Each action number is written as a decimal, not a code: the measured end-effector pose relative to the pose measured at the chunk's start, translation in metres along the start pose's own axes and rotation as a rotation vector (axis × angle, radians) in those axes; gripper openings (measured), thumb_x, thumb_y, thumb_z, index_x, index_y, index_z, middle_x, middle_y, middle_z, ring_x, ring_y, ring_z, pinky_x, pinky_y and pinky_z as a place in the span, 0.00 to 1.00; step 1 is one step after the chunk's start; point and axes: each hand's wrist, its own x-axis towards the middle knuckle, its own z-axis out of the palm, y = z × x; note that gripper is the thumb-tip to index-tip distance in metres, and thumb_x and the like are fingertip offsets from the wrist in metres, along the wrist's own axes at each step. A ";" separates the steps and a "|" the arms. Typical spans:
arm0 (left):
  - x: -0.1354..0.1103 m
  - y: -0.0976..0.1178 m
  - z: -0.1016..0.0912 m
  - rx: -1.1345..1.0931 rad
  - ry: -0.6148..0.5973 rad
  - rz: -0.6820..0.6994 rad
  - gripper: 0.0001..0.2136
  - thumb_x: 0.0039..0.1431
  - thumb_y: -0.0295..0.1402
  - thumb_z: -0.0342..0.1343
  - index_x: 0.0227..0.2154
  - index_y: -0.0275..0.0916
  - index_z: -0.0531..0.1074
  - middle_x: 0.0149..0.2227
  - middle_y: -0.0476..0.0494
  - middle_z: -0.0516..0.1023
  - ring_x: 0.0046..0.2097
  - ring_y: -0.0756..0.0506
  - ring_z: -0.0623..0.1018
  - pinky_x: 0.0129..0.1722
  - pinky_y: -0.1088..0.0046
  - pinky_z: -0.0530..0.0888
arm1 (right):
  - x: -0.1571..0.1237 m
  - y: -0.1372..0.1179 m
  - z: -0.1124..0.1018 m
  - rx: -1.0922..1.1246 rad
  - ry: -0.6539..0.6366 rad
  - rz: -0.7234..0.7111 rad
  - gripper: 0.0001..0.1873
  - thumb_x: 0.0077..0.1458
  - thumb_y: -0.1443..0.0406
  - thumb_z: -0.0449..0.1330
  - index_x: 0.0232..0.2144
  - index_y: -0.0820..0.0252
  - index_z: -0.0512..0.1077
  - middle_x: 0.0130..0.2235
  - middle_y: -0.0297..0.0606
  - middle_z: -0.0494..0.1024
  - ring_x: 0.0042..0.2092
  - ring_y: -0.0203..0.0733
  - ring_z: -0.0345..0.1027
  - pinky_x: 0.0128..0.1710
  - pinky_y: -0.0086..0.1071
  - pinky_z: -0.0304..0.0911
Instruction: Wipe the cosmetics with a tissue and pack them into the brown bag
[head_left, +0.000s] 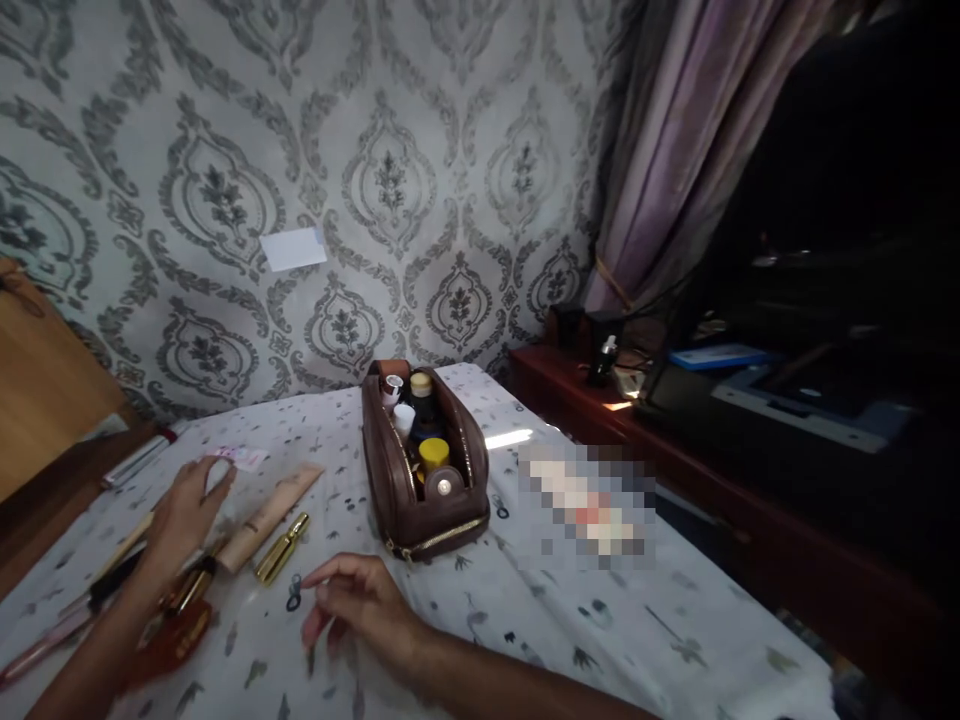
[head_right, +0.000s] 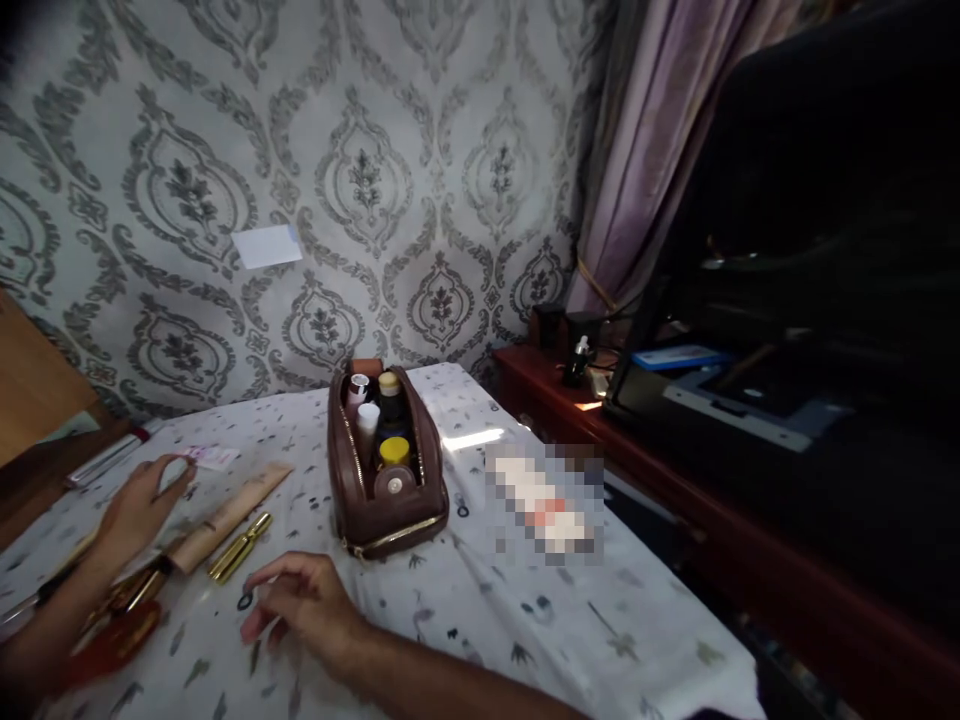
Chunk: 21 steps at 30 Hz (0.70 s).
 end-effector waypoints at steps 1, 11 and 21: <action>-0.011 0.012 -0.002 -0.161 0.053 0.038 0.20 0.59 0.47 0.43 0.43 0.39 0.69 0.43 0.36 0.75 0.48 0.35 0.75 0.50 0.57 0.72 | 0.000 -0.001 0.000 0.036 -0.009 0.001 0.31 0.39 0.45 0.71 0.38 0.63 0.75 0.27 0.36 0.78 0.24 0.35 0.72 0.20 0.23 0.57; -0.121 0.104 0.013 -0.514 -0.050 0.310 0.12 0.62 0.43 0.51 0.42 0.45 0.74 0.45 0.41 0.78 0.50 0.39 0.77 0.50 0.62 0.73 | 0.004 0.000 -0.002 0.335 0.090 0.033 0.29 0.37 0.45 0.73 0.32 0.62 0.75 0.24 0.27 0.71 0.22 0.29 0.62 0.20 0.24 0.59; -0.128 0.092 0.018 -0.801 -0.009 0.057 0.21 0.65 0.47 0.43 0.45 0.40 0.75 0.50 0.39 0.77 0.55 0.38 0.73 0.59 0.60 0.67 | -0.001 -0.010 -0.001 0.076 0.046 -0.069 0.26 0.33 0.55 0.77 0.36 0.58 0.77 0.34 0.31 0.78 0.32 0.32 0.69 0.32 0.25 0.61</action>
